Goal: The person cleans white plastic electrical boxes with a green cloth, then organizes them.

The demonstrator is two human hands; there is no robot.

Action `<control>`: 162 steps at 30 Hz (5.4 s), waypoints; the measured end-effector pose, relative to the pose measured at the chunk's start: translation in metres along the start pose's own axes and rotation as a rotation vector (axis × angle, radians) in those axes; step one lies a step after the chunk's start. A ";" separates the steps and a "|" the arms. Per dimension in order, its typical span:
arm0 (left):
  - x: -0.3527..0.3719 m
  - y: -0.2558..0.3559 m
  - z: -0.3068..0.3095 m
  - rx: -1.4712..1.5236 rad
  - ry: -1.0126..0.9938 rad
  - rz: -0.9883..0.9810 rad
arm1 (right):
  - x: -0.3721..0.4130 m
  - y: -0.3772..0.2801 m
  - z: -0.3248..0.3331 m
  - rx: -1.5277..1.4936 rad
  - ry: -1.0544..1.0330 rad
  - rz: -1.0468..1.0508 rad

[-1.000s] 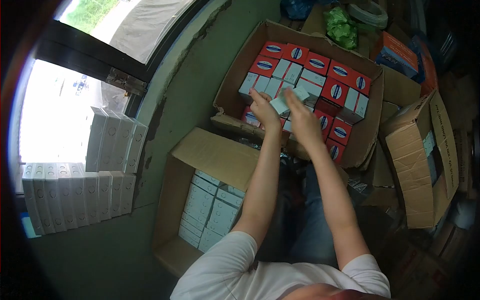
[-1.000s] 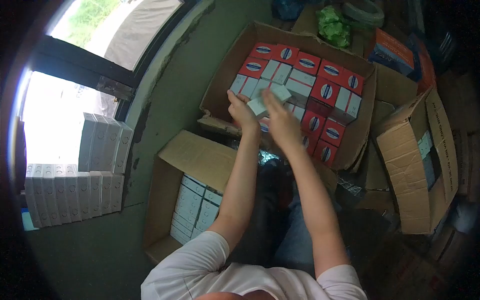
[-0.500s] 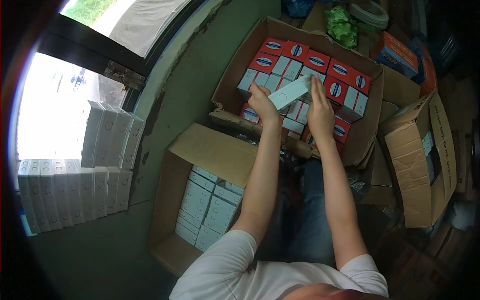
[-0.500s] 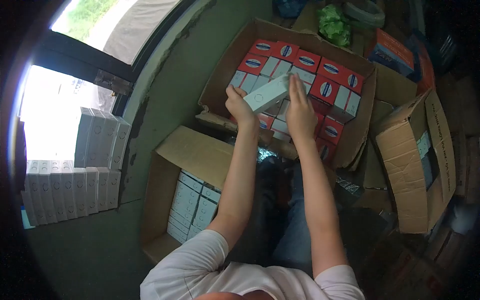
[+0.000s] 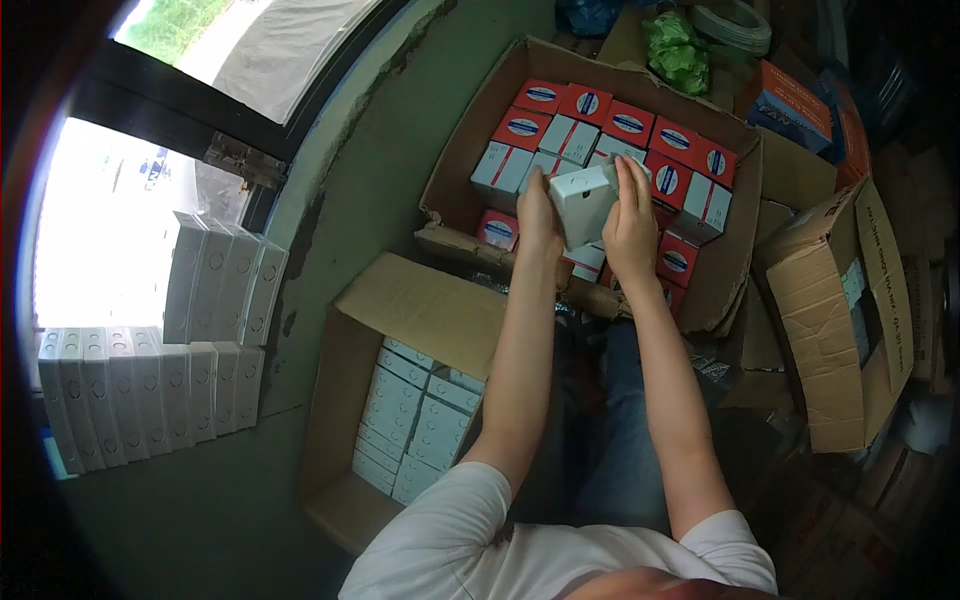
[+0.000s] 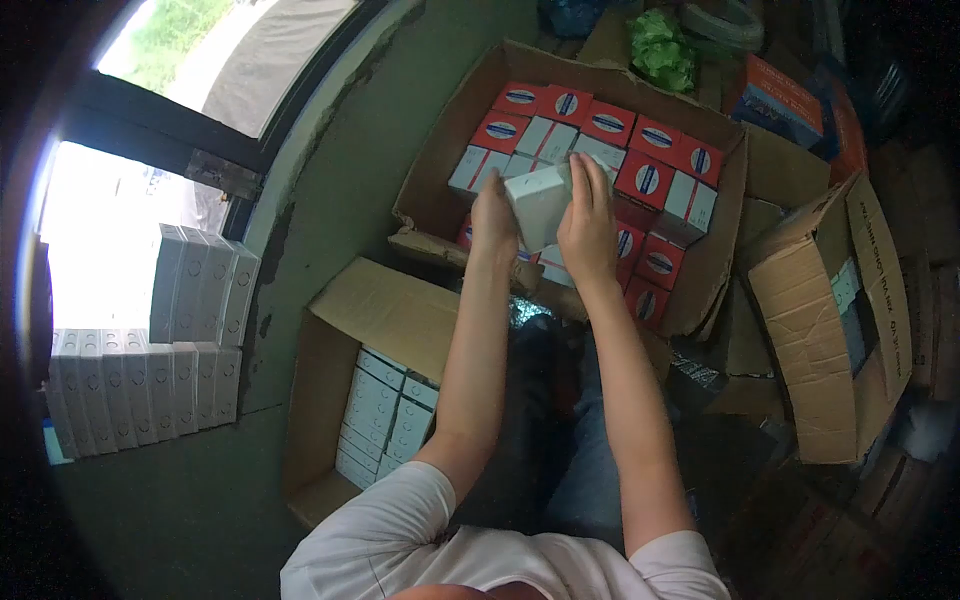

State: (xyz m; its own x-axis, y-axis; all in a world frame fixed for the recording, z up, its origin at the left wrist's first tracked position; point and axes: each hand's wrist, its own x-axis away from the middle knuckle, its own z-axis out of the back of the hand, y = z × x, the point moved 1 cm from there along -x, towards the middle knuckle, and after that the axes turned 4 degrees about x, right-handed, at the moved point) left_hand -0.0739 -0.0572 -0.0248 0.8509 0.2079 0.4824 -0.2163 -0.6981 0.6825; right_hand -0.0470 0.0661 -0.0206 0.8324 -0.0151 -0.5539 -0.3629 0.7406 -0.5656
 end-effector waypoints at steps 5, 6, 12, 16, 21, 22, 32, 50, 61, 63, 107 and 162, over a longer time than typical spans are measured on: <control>0.022 0.011 -0.015 -0.113 -0.385 0.117 | 0.003 -0.005 0.002 -0.112 0.086 -0.106; 0.019 0.008 -0.012 -0.144 -0.317 0.078 | 0.004 -0.004 0.001 -0.104 0.039 -0.057; -0.014 -0.023 0.015 0.230 -0.086 -0.068 | 0.007 -0.032 0.006 -0.048 -0.218 0.187; -0.018 -0.014 0.020 0.269 -0.133 0.062 | 0.003 -0.029 0.008 -0.001 -0.205 0.209; -0.002 -0.007 -0.001 0.054 -0.085 0.078 | 0.004 -0.009 0.001 0.150 -0.095 0.137; -0.005 -0.010 0.002 0.071 -0.087 0.035 | 0.002 -0.013 0.002 0.148 -0.075 0.156; -0.001 -0.001 0.002 -0.072 -0.110 -0.010 | 0.004 -0.009 0.002 0.002 -0.211 0.085; -0.013 0.001 0.017 0.149 -0.128 0.063 | 0.010 -0.025 0.015 0.044 -0.417 0.182; -0.018 0.001 0.017 0.193 -0.222 0.097 | 0.010 -0.021 0.015 0.007 -0.368 0.173; -0.016 0.007 0.020 0.177 -0.219 0.108 | 0.009 -0.023 0.016 0.099 -0.340 0.169; 0.005 0.009 -0.001 -0.018 -0.187 0.135 | 0.008 0.000 0.020 0.041 -0.280 0.028; -0.004 0.022 0.019 0.454 -0.122 0.001 | 0.015 -0.002 0.018 0.261 -0.367 0.096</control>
State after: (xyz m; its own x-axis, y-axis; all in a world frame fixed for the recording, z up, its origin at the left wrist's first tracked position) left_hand -0.0731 -0.0867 -0.0221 0.9069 0.1437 0.3961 -0.0093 -0.9330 0.3597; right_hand -0.0262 0.0769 -0.0168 0.9107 0.2653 -0.3167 -0.3666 0.8724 -0.3232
